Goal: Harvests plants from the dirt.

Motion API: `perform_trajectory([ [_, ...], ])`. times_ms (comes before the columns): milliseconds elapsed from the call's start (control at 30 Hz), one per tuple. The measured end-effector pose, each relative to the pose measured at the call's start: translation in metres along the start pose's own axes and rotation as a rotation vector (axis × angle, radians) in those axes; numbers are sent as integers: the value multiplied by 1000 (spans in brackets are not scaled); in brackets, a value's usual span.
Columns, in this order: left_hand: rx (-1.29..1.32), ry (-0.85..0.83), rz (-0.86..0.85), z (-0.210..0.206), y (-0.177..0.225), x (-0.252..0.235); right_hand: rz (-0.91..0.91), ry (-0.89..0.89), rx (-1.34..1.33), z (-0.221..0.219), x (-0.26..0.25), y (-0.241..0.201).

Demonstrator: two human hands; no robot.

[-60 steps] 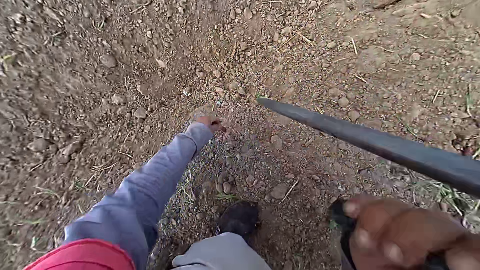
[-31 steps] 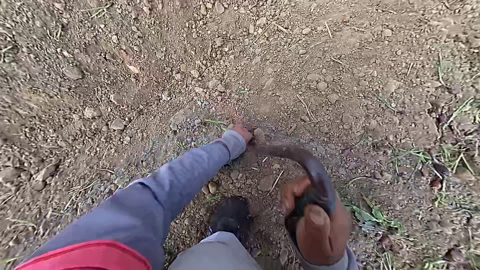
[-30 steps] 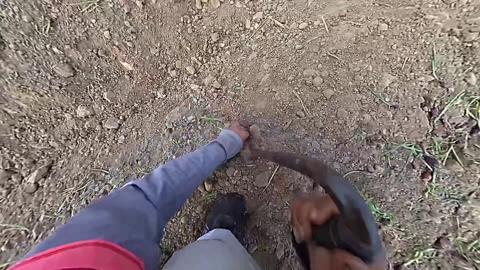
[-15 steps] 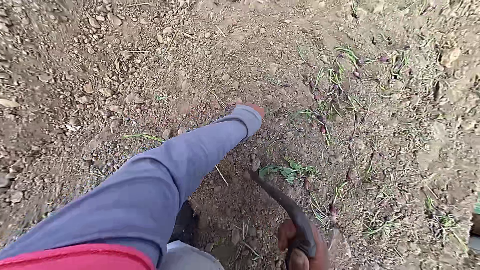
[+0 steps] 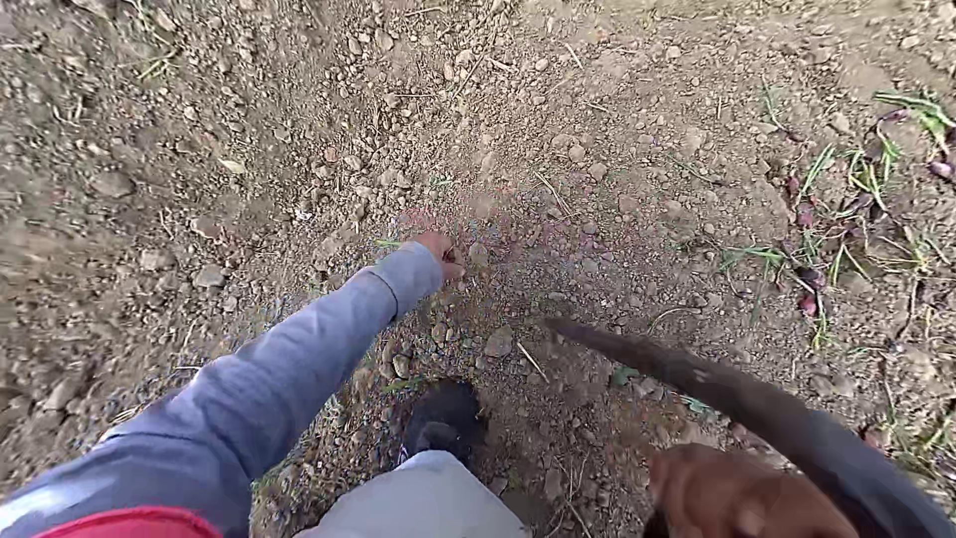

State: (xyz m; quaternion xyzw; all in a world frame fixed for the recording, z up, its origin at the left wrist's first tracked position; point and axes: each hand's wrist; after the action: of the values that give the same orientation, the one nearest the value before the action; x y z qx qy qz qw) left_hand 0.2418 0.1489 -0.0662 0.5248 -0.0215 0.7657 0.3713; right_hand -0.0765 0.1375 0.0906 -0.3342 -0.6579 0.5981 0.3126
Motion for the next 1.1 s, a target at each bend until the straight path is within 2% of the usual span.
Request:
perform_trajectory([
  [33, -51, -64, -44, -17, -9, -1, 39, -70, -105, 3, -3, -5],
  [100, -86, -134, -70, -21, -9, -5, 134, -164, -151, 2, -13, 16],
  [167, 15, -42, -88, -6, 9, 0, 156, -95, 7, -15, -23, 63],
  [233, -10, 28, -148, -6, 32, -3, 59, 39, 210, -34, -28, 98],
  [300, -295, -91, -166, -20, 59, -6, 32, 99, 211, -36, -24, 86],
  [367, -527, -232, -130, -43, 65, -4, 57, 36, 83, -15, -3, 48],
  [433, -495, -146, -144, -49, 56, 0, 48, -29, -13, 13, 28, 23],
  [500, -359, 60, -231, -34, 67, 3, 26, 5, 46, 31, 53, 29],
  [567, -272, 270, -438, -34, 104, 2, -15, 147, 222, 33, 64, 41],
  [600, -281, 290, -533, -39, 131, 2, -33, 236, 248, 30, 65, 39],
  [667, -391, 188, -660, -54, 195, -1, -39, 348, 186, 31, 69, 22],
  [733, -578, -26, -624, -77, 252, -2, 7, 316, 90, 46, 95, 13],
  [833, -712, -82, -578, -112, 297, -14, 19, 343, 167, 64, 130, 32],
  [900, -721, -65, -539, -127, 303, -20, -22, 466, 240, 61, 137, 47],
  [967, -614, -58, -520, -123, 301, -23, -50, 550, 242, 58, 130, 33],
  [1033, -444, -1, -541, -100, 274, -22, -47, 523, 188, 57, 133, 12],
  [1100, -373, 92, -636, -65, 224, -17, 37, 407, 99, 62, 147, 22],
])
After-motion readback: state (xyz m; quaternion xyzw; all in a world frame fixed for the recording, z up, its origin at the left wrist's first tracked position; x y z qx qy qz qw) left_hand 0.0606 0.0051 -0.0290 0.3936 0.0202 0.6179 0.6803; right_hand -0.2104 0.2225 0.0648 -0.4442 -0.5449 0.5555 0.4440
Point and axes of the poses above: each hand's wrist, its own x-axis away from the middle knuckle, its own z-axis out of the back of the hand, y = z × x, and after that the axes turned 5 degrees about -x, right-handed
